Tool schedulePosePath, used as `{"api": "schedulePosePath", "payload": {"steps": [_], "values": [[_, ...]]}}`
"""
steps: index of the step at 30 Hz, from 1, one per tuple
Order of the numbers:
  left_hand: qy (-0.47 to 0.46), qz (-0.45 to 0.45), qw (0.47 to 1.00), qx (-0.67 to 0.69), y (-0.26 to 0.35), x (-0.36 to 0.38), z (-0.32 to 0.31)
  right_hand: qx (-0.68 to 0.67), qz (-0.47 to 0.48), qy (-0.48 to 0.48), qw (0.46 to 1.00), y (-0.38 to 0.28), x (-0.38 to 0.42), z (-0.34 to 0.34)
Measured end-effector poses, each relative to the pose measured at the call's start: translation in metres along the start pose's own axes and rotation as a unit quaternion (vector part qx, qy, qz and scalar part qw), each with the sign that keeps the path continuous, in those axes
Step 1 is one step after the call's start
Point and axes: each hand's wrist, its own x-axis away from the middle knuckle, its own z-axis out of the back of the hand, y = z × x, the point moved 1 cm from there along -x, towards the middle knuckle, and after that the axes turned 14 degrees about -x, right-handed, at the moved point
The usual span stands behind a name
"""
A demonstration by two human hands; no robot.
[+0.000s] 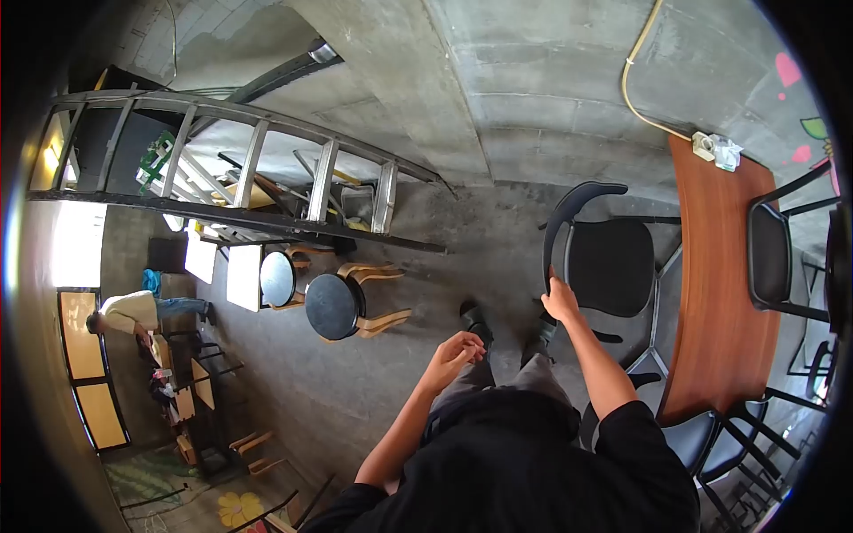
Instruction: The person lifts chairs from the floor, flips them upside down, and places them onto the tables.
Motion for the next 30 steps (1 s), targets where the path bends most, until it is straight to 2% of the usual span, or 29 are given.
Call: {"api": "schedulePosePath", "payload": {"steps": [3,6,9,12,14,15,18,19,21,22,23,24,25,26,27,28,30], "values": [[-0.013,0.000,1.000,0.003,0.001,-0.014,0.031,0.007,-0.025,-0.020,0.999,-0.041,-0.007,-0.006],[-0.032,-0.031,0.999,0.001,0.012,-0.029,0.065,-0.020,0.021,0.001,1.000,-0.058,-0.022,-0.039],[-0.044,-0.036,0.998,-0.009,0.022,-0.050,0.097,-0.022,-0.006,-0.022,0.999,-0.100,-0.026,-0.063],[-0.067,-0.053,0.995,-0.053,0.015,-0.084,0.126,-0.034,0.034,0.021,0.999,-0.117,-0.037,-0.099],[-0.090,-0.065,0.989,-0.096,0.007,-0.115,0.136,-0.112,0.147,0.053,0.981,-0.126,-0.042,-0.112],[-0.093,-0.067,0.988,-0.106,0.000,-0.132,0.136,-0.113,0.140,0.054,0.982,-0.129,-0.047,-0.117],[-0.029,-0.042,0.984,-0.170,-0.007,-0.178,0.123,-0.285,0.106,0.077,0.949,-0.144,-0.048,-0.113],[-0.001,-0.085,0.974,-0.209,-0.016,-0.196,0.120,-0.316,0.092,0.074,0.941,-0.143,-0.049,-0.111],[0.061,-0.174,0.941,-0.285,-0.029,-0.229,0.114,-0.238,0.064,0.027,0.969,-0.124,-0.038,-0.102],[0.073,-0.149,0.942,-0.291,-0.024,-0.235,0.110,-0.198,0.050,0.000,0.979,-0.118,-0.029,-0.096],[0.085,-0.123,0.943,-0.298,-0.018,-0.239,0.107,-0.161,-0.017,0.014,0.987,-0.113,-0.014,-0.094],[0.098,-0.099,0.942,-0.304,-0.012,-0.242,0.104,-0.059,-0.049,0.047,0.996,-0.086,-0.004,-0.105],[0.112,-0.129,0.909,-0.380,-0.026,-0.257,0.107,0.016,-0.045,0.076,0.996,-0.085,0.019,-0.096],[0.131,-0.103,0.886,-0.433,-0.014,-0.254,0.105,0.083,-0.064,0.135,0.985,-0.068,0.038,-0.106],[0.155,-0.097,0.872,-0.455,-0.005,-0.254,0.104,0.131,-0.088,0.144,0.977,-0.052,0.053,-0.114],[0.178,-0.089,0.857,-0.476,0.001,-0.253,0.105,0.138,-0.045,0.183,0.972,-0.046,0.069,-0.113],[0.170,-0.053,0.853,-0.491,0.001,-0.260,0.111,0.063,0.091,0.255,0.961,-0.025,0.091,-0.120]]}}
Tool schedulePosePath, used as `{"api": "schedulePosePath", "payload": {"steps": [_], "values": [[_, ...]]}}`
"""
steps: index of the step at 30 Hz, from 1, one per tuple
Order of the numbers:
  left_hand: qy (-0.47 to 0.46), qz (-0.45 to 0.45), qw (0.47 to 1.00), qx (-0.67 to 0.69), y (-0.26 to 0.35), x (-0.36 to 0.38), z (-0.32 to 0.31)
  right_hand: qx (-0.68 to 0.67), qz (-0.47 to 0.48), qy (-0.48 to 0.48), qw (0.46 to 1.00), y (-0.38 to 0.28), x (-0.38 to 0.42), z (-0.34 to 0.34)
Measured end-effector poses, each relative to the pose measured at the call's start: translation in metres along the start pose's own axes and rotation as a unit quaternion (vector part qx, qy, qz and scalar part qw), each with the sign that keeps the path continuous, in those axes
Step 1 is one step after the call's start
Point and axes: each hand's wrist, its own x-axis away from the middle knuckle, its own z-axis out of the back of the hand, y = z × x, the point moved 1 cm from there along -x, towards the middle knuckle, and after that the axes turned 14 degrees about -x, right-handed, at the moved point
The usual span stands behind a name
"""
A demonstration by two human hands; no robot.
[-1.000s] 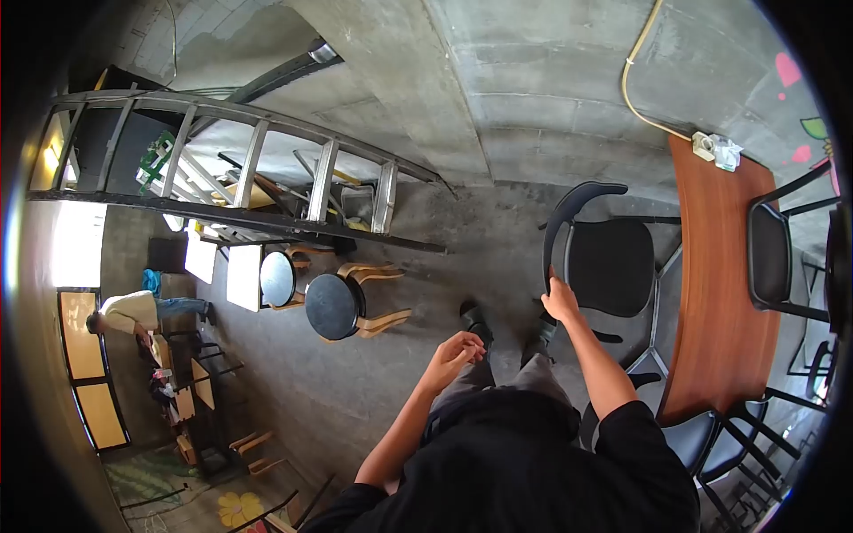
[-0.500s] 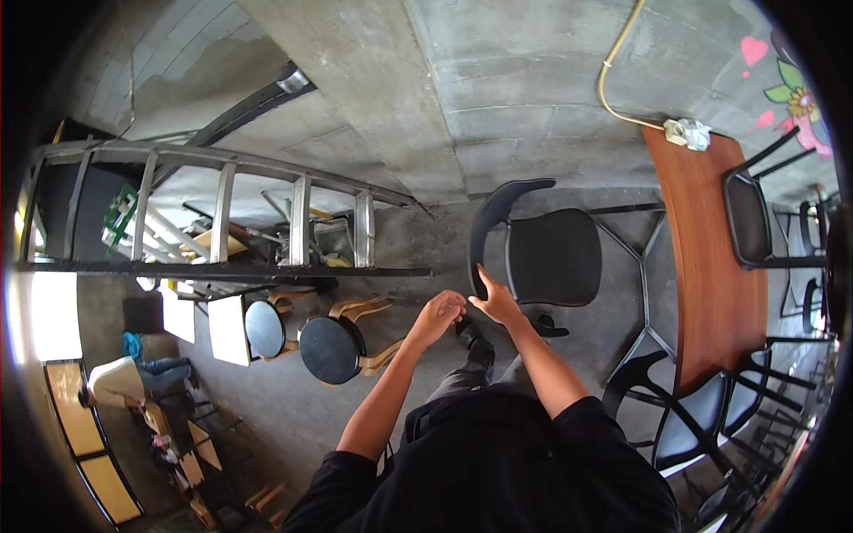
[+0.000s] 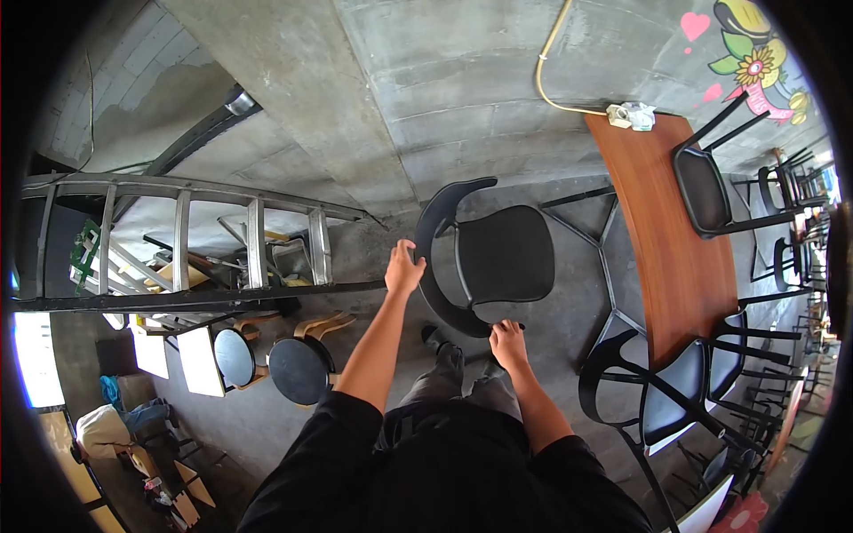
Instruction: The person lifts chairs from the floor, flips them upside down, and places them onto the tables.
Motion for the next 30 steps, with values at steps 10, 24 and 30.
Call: {"api": "schedulePosePath", "payload": {"steps": [10,24,30], "values": [[-0.052,-0.056,0.996,0.036,0.001,0.028,-0.028,-0.156,-0.062,-0.053,0.984,0.051,0.099,-0.004],[-0.189,-0.173,0.967,-0.003,0.035,0.222,-0.045,-0.742,-0.370,0.188,0.527,0.049,-0.014,0.021],[-0.173,-0.181,0.968,-0.018,0.031,0.264,-0.052,-0.874,-0.232,0.164,0.395,0.023,0.010,0.033]]}}
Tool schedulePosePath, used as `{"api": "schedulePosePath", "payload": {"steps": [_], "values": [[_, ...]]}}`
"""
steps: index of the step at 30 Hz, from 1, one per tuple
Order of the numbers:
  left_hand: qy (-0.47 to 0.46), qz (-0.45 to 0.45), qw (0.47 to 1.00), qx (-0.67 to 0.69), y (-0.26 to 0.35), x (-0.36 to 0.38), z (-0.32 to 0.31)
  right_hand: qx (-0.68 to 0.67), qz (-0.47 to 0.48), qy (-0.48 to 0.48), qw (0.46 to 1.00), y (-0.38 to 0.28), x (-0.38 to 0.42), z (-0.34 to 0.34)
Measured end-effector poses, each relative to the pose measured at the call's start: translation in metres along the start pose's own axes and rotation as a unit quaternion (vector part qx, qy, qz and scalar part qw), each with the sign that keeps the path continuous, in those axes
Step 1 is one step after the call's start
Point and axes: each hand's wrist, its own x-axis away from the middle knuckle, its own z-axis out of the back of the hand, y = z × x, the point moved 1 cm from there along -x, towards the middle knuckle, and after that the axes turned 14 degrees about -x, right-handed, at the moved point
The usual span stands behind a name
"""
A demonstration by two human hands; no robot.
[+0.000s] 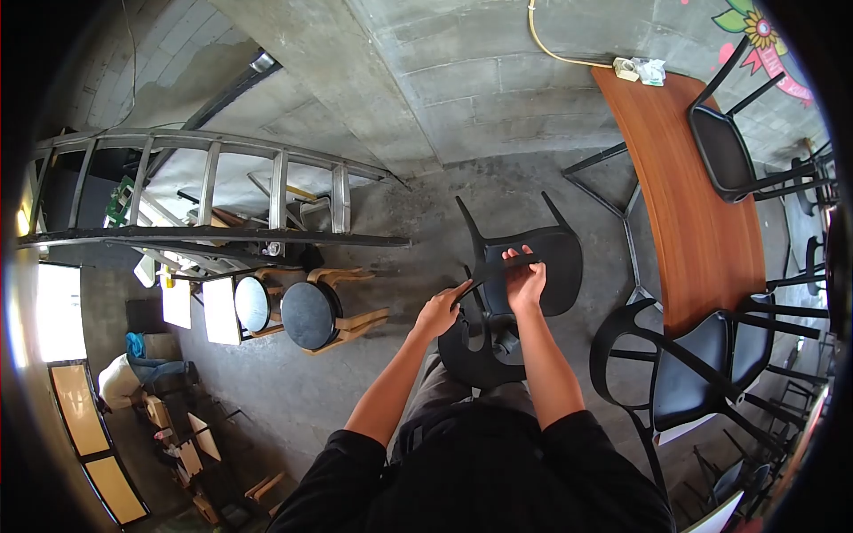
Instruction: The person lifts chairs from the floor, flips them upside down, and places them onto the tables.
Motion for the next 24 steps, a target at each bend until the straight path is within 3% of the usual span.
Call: {"api": "schedulePosePath", "payload": {"steps": [4,5,8,9,12,16,19,23,24], "values": [[0.035,-0.017,0.999,0.012,0.007,0.031,-0.009,-0.003,-0.009,0.086,0.996,-0.002,0.031,-0.011],[0.006,-0.021,1.000,0.015,0.012,0.040,-0.003,0.014,0.018,0.103,0.994,-0.004,0.034,-0.014],[0.015,-0.125,0.984,0.124,0.014,0.056,0.003,-0.027,0.011,0.072,0.997,-0.021,0.068,-0.023],[0.025,-0.124,0.965,0.228,0.007,0.056,-0.005,-0.038,0.010,0.062,0.997,-0.025,0.084,-0.029],[0.004,0.025,0.899,0.436,0.006,0.051,0.002,-0.048,-0.003,0.034,0.998,-0.032,0.132,-0.047],[0.114,0.095,0.890,0.431,-0.001,-0.013,0.011,-0.043,-0.044,-0.043,0.997,-0.025,0.195,-0.071],[0.107,0.171,0.802,0.563,-0.013,-0.083,0.017,0.039,-0.052,-0.082,0.995,-0.023,0.242,-0.088],[0.084,0.143,0.676,0.718,0.058,-0.094,0.085,0.036,-0.040,-0.052,0.997,-0.036,0.272,-0.079],[0.075,0.122,0.683,0.716,0.063,-0.097,0.080,0.014,-0.033,-0.037,0.999,-0.044,0.274,-0.074]]}}
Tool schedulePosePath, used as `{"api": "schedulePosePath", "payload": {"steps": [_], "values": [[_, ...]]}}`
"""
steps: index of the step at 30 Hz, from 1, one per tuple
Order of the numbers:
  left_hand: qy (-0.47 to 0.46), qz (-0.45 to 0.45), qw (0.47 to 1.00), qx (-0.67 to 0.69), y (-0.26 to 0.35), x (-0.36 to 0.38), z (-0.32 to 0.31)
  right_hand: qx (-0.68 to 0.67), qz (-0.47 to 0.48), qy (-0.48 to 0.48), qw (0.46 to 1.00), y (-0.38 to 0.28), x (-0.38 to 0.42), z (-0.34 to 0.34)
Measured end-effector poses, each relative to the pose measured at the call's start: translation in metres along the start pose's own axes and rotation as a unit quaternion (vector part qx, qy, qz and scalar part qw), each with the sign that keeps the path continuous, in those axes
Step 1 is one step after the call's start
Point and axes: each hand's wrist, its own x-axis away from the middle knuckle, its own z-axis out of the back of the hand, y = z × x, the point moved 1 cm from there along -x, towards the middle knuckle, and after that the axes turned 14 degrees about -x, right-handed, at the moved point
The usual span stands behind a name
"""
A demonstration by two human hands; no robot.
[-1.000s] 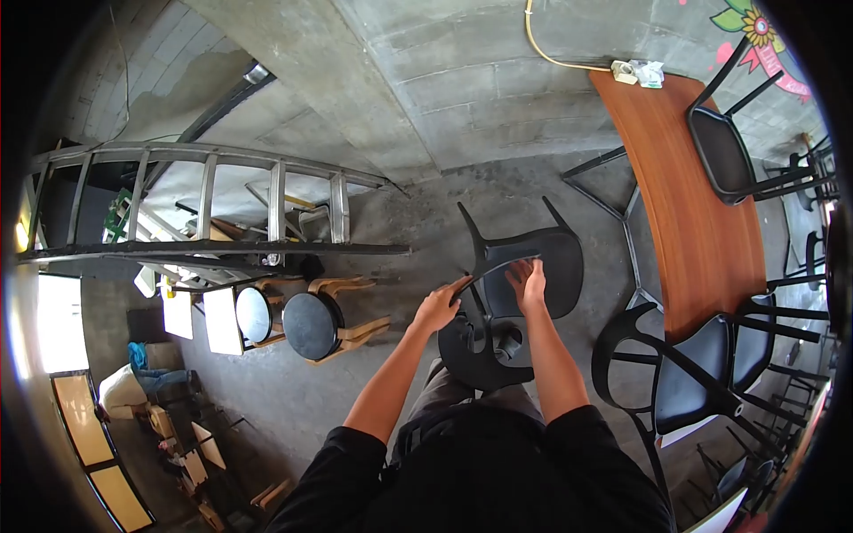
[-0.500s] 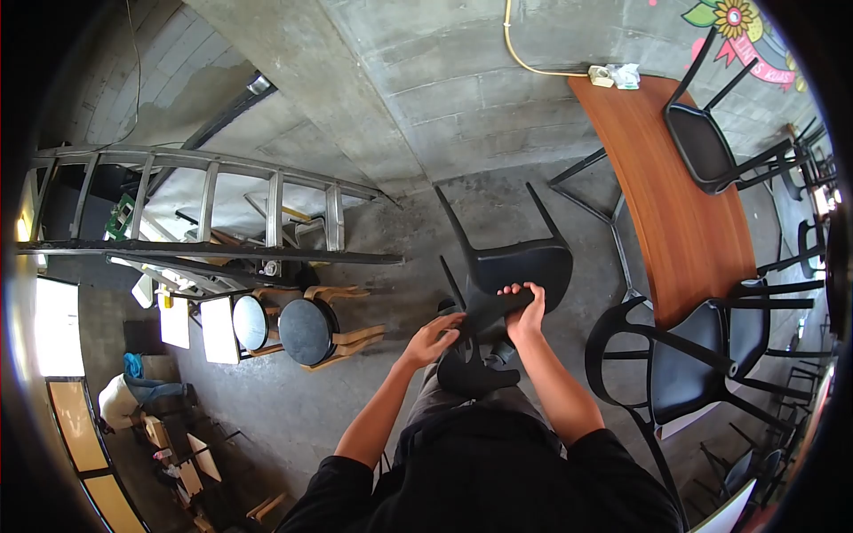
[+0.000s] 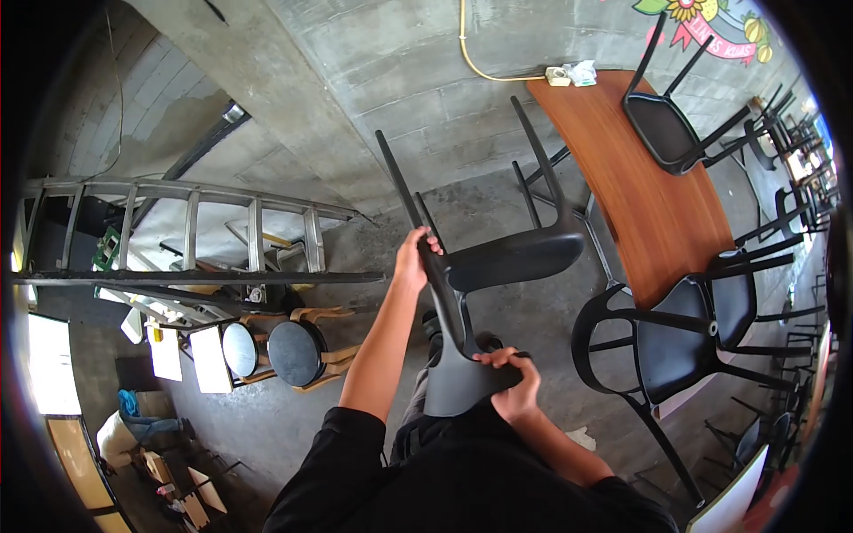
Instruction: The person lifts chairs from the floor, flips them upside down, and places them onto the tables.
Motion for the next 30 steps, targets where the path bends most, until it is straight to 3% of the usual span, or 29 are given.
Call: {"api": "schedulePosePath", "payload": {"steps": [2,7,10,13,14,15,18,21,24,27,29,30], "values": [[-0.045,-0.023,0.999,-0.012,-0.016,-0.004,-0.021,-0.126,0.019,0.018,0.992,-0.019,-0.003,0.025],[-0.076,-0.031,0.996,-0.024,-0.027,0.011,-0.077,-0.161,0.111,0.166,0.967,-0.059,-0.021,0.083],[-0.106,-0.038,0.992,-0.048,-0.027,0.018,-0.096,-0.082,0.180,0.279,0.940,-0.077,-0.042,0.111],[-0.151,-0.049,0.983,-0.090,-0.024,0.029,-0.110,0.130,0.246,0.315,0.907,-0.092,-0.063,0.160],[-0.179,-0.044,0.978,-0.097,-0.025,0.031,-0.110,0.209,0.266,0.321,0.884,-0.094,-0.074,0.189],[-0.208,-0.041,0.972,-0.104,-0.024,0.031,-0.111,0.288,0.381,0.300,0.826,-0.095,-0.088,0.213],[-0.265,-0.044,0.960,-0.080,-0.008,0.037,-0.122,0.320,0.413,0.261,0.812,-0.107,-0.106,0.201],[-0.307,-0.048,0.947,-0.074,0.010,0.042,-0.123,0.414,0.383,0.257,0.784,-0.114,-0.124,0.181],[-0.381,-0.042,0.920,-0.088,0.006,0.051,-0.103,0.586,0.410,0.182,0.675,-0.118,-0.142,0.143],[-0.432,-0.100,0.886,-0.137,-0.003,0.078,-0.071,0.568,0.528,0.092,0.624,-0.105,-0.145,0.027],[-0.450,-0.092,0.865,-0.201,-0.010,0.093,-0.045,0.469,0.436,0.008,0.768,-0.079,-0.137,-0.044],[-0.447,-0.067,0.860,-0.236,-0.008,0.095,-0.036,0.425,0.330,-0.092,0.838,-0.067,-0.130,-0.075]]}}
